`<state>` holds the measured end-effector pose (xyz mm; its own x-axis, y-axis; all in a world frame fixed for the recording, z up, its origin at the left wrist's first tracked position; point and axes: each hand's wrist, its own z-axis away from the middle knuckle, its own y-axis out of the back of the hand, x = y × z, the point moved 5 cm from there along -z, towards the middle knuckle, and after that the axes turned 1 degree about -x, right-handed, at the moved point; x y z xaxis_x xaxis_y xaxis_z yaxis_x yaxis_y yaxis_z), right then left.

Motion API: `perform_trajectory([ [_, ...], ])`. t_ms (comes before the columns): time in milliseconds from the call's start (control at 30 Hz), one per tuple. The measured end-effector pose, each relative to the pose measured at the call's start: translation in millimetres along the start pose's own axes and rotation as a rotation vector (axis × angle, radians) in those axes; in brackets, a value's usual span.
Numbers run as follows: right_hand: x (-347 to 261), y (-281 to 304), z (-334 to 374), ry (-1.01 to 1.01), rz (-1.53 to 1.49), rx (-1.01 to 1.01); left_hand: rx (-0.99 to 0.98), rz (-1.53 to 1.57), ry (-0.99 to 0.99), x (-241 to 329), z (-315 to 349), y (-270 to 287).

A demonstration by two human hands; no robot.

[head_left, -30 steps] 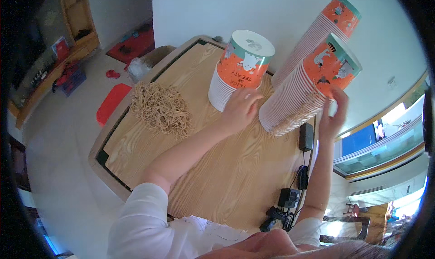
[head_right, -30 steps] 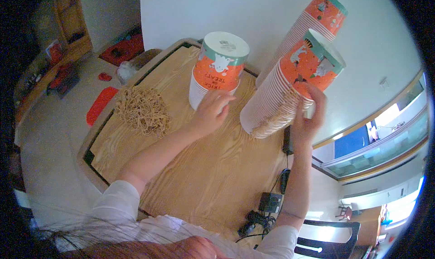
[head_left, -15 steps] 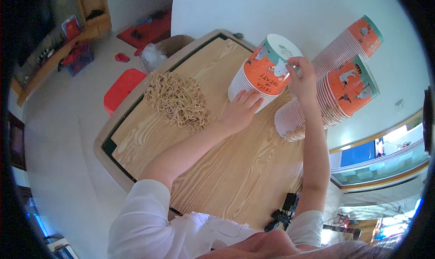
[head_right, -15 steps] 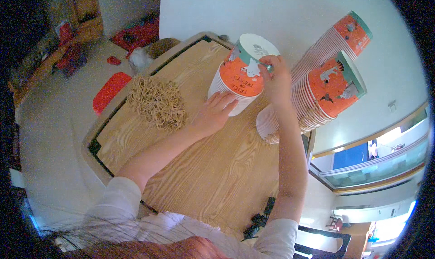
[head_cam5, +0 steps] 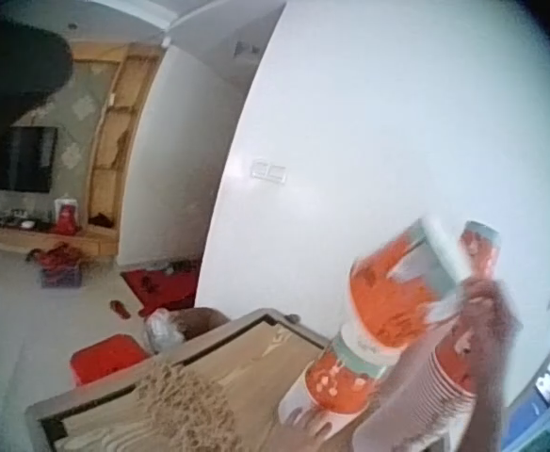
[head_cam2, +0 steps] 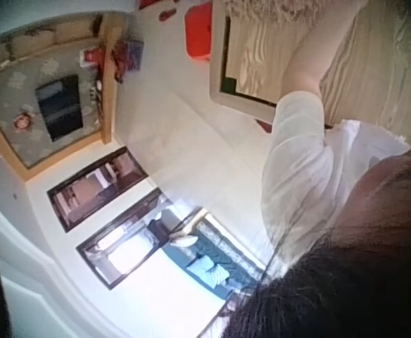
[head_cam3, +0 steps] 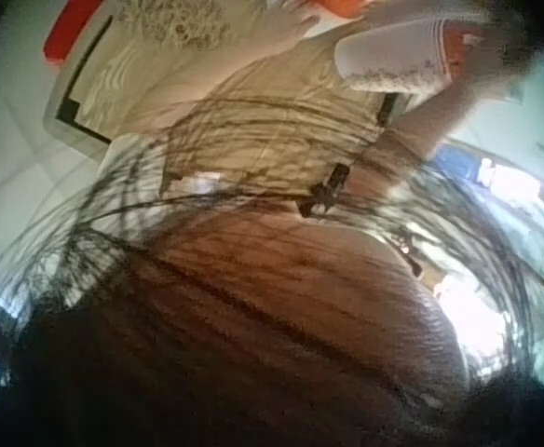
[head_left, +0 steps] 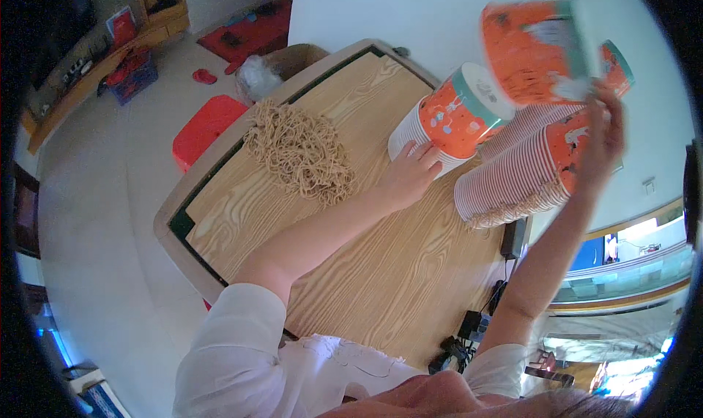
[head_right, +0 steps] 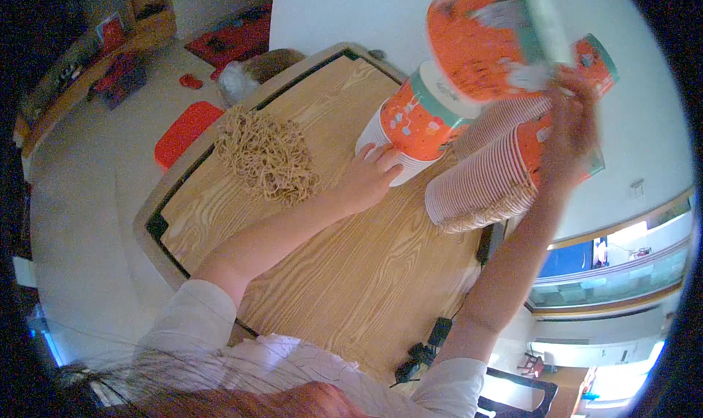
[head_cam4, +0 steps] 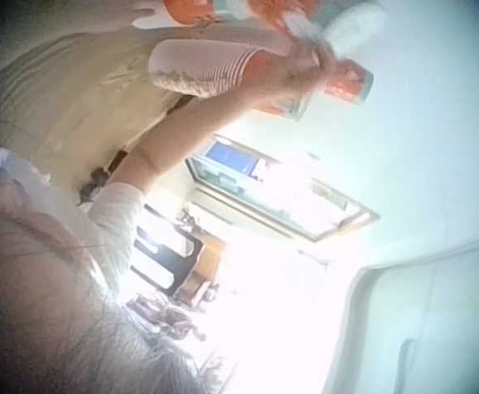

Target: Placing rubber bands around the rims of paper buckets for packaging.

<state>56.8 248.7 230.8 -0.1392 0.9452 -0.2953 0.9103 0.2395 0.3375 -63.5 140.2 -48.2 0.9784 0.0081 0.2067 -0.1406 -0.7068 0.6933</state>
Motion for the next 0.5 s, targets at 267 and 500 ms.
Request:
perform_trajectory([
  [267, -25.2, 71.2, 111.8, -0.617, -0.288, 0.101, 0.058, 0.714, 0.524, -31.0, 68.5, 56.4],
  [500, -10.9, -78.5, 316.1, -1.566, -1.069, -0.528, 0.233, 2.168, 0.935, 4.2, 145.7, 76.0],
])
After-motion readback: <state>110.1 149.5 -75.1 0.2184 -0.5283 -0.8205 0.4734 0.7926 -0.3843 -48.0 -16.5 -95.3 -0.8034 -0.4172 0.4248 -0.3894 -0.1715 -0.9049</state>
